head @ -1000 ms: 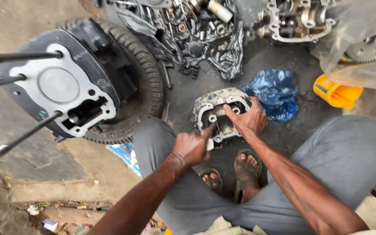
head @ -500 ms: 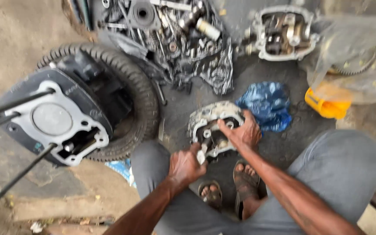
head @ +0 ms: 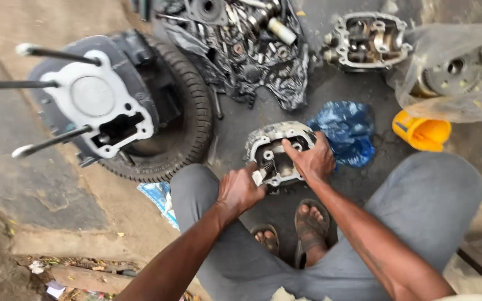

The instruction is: The person applies lubricant to the internal components of a motorcycle engine casing, then installs a small metal ring and a spring into the casing. They continue to adjust and fit the components by hand.

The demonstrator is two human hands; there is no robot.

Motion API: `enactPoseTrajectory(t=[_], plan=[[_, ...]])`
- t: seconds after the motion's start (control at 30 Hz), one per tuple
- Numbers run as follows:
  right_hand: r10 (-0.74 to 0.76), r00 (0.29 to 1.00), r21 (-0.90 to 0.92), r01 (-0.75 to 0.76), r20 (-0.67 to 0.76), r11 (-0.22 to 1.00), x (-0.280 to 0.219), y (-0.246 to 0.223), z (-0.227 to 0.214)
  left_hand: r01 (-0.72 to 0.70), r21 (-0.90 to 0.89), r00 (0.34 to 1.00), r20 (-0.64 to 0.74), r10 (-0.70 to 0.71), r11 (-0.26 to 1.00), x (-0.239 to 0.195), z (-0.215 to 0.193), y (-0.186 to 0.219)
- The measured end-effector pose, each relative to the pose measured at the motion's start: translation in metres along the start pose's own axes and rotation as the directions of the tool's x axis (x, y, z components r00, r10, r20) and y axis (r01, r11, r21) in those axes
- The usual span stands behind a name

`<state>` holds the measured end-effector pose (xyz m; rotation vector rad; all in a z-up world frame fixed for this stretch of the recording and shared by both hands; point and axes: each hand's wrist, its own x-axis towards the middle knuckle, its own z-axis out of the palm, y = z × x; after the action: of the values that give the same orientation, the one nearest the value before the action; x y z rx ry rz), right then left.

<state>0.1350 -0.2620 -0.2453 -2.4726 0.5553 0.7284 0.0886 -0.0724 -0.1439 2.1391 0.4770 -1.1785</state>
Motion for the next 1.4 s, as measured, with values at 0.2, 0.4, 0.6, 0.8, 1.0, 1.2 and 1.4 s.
enactPoseTrajectory(t=[0.2, 0.4, 0.6, 0.8, 1.0, 1.2, 1.4], plan=[[-0.024, 0.999, 0.023, 0.024, -0.035, 0.999, -0.009, 0.017, 0.007, -0.115, 0.082, 0.992, -0.047, 0.119, 0.99, 0.001, 0.011, -0.013], [-0.025, 0.995, -0.033, 0.029, 0.095, 0.999, -0.01, -0.009, -0.015, -0.029, 0.111, 0.998, 0.056, 0.023, 0.993, 0.001, 0.005, -0.011], [0.27, 0.901, -0.179, -0.22, 0.339, 0.959, 0.027, 0.003, -0.005, -0.222, 0.18, 0.97, -0.062, 0.236, 0.958, 0.02, 0.031, -0.043], [0.321, 0.861, -0.175, -0.272, 0.395, 0.946, 0.024, -0.005, 0.008, -0.198, 0.187, 0.979, -0.018, 0.205, 0.962, 0.035, 0.056, -0.078], [0.256, 0.909, -0.08, -0.243, 0.33, 0.967, 0.021, 0.017, 0.018, -0.06, 0.106, 0.984, 0.173, 0.041, 0.993, 0.011, 0.02, -0.029], [0.236, 0.923, -0.134, -0.204, 0.305, 0.97, 0.021, -0.006, 0.01, -0.395, 0.425, 0.916, 0.115, 0.384, 0.815, 0.039, 0.042, -0.056], [0.18, 0.944, -0.224, -0.119, 0.276, 0.967, 0.044, -0.011, 0.028, -0.488, 0.451, 0.846, 0.035, 0.532, 0.747, 0.064, 0.059, -0.094]])
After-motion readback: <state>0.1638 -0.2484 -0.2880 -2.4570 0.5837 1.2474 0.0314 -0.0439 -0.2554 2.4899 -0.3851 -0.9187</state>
